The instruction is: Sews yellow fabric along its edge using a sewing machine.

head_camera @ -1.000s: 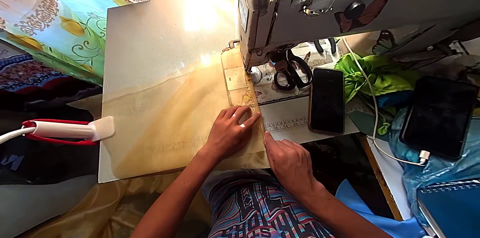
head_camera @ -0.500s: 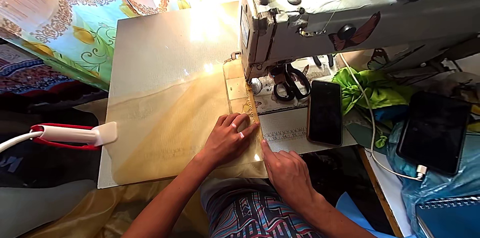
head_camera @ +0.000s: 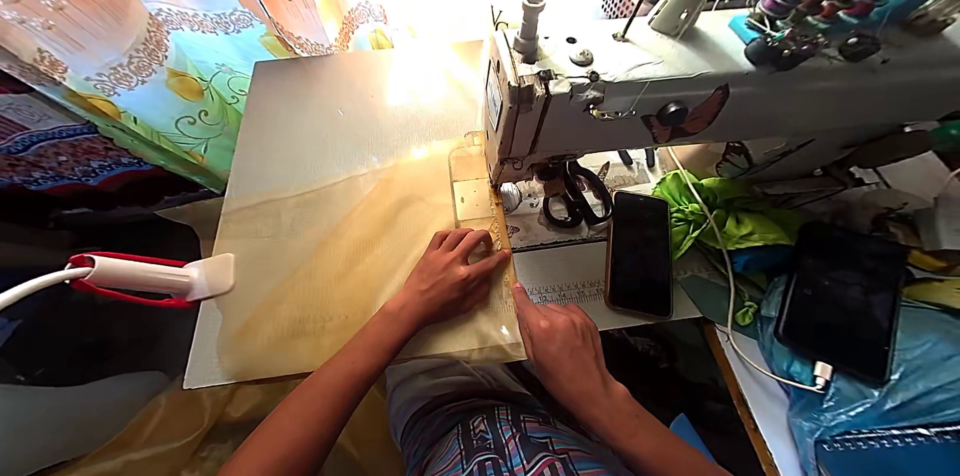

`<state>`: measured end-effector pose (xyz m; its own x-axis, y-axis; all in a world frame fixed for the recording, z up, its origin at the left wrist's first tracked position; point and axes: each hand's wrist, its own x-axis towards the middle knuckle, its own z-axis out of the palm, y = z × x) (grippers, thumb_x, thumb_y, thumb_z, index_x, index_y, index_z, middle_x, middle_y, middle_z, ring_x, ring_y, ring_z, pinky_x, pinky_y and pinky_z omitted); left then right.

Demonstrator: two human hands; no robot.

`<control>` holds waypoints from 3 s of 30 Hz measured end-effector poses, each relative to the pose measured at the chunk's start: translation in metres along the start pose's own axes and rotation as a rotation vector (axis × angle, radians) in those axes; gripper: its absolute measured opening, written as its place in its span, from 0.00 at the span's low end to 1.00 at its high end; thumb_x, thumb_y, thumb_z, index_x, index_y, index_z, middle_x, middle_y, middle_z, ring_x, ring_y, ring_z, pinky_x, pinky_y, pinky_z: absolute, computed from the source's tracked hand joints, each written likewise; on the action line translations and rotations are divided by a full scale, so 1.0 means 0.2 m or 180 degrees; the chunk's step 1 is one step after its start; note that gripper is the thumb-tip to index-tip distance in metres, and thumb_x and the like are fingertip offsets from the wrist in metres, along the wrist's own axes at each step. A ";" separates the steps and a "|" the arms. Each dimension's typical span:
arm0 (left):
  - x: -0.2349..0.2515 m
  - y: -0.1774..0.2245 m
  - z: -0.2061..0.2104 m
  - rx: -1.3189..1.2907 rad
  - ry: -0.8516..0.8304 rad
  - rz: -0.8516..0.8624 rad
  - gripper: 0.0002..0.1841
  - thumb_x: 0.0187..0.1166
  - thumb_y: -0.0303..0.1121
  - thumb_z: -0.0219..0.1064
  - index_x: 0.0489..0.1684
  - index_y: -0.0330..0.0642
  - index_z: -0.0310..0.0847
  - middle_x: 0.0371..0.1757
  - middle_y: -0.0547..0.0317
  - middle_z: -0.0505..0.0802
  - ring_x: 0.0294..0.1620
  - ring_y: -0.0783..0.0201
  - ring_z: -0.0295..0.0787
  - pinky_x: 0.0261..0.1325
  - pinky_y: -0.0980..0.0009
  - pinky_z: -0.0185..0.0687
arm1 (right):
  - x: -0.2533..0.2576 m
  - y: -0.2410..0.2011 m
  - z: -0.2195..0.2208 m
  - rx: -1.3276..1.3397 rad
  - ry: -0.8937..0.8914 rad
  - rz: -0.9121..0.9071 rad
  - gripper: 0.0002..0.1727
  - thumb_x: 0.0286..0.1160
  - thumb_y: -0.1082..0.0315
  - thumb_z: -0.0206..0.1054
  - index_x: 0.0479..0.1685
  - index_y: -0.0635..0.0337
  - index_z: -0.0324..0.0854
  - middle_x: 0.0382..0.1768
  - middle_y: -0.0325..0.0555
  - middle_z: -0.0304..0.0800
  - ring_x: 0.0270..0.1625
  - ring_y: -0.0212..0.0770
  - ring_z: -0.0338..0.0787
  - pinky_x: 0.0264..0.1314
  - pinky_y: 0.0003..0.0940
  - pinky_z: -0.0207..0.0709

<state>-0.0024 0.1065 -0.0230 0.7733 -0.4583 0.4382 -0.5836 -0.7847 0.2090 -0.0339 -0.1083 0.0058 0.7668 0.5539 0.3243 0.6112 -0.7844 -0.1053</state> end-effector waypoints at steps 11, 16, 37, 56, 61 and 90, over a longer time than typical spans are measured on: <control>0.09 -0.17 0.00 -0.0046 -0.0069 0.0201 0.18 0.81 0.40 0.61 0.65 0.59 0.91 0.62 0.50 0.90 0.68 0.49 0.84 0.68 0.49 0.75 | 0.15 0.01 0.01 0.0179 -0.0266 0.0248 0.18 0.78 0.72 0.60 0.60 0.65 0.91 0.17 0.50 0.88 0.21 0.52 0.89 0.27 0.44 0.77; 0.11 -0.24 0.00 -0.0070 -0.0102 0.0282 0.20 0.80 0.42 0.61 0.67 0.57 0.90 0.63 0.49 0.89 0.68 0.48 0.83 0.69 0.48 0.75 | 0.22 0.00 0.00 0.0427 -0.0629 0.0576 0.19 0.85 0.66 0.58 0.67 0.61 0.88 0.23 0.54 0.91 0.28 0.56 0.93 0.34 0.50 0.80; 0.15 -0.23 -0.08 0.0142 -0.0169 0.0415 0.20 0.87 0.36 0.54 0.70 0.46 0.86 0.61 0.38 0.89 0.64 0.38 0.85 0.66 0.43 0.75 | -0.18 0.04 -0.10 0.4035 -0.0988 0.2601 0.06 0.68 0.71 0.78 0.32 0.59 0.85 0.25 0.33 0.89 0.28 0.21 0.85 0.34 0.16 0.79; -0.10 0.25 -0.06 -0.0560 0.0094 -0.0649 0.13 0.80 0.34 0.65 0.54 0.43 0.94 0.61 0.46 0.92 0.68 0.45 0.85 0.69 0.45 0.74 | -0.23 0.02 -0.07 0.4261 -0.0965 0.2841 0.05 0.70 0.70 0.77 0.32 0.59 0.87 0.27 0.35 0.88 0.29 0.23 0.85 0.34 0.18 0.77; -0.17 0.24 -0.15 -0.0434 0.0130 -0.1205 0.16 0.83 0.38 0.64 0.59 0.42 0.92 0.67 0.42 0.89 0.74 0.39 0.80 0.74 0.39 0.70 | -0.23 0.03 -0.05 0.4603 -0.1151 0.3173 0.06 0.73 0.72 0.75 0.29 0.60 0.89 0.25 0.34 0.89 0.24 0.22 0.80 0.29 0.17 0.72; -0.07 0.28 -0.09 -0.0599 0.0119 -0.0707 0.12 0.82 0.35 0.66 0.51 0.44 0.94 0.65 0.47 0.91 0.74 0.43 0.81 0.75 0.43 0.71 | -0.28 -0.04 -0.09 0.4885 -0.0582 0.3606 0.04 0.79 0.76 0.69 0.36 0.67 0.84 0.26 0.46 0.94 0.24 0.34 0.94 0.27 0.25 0.89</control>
<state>-0.0507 0.0756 -0.0011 0.8796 -0.2655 0.3948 -0.4395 -0.7713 0.4603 -0.0847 -0.1379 0.0052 0.8180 0.1337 -0.5594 -0.5716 0.0806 -0.8166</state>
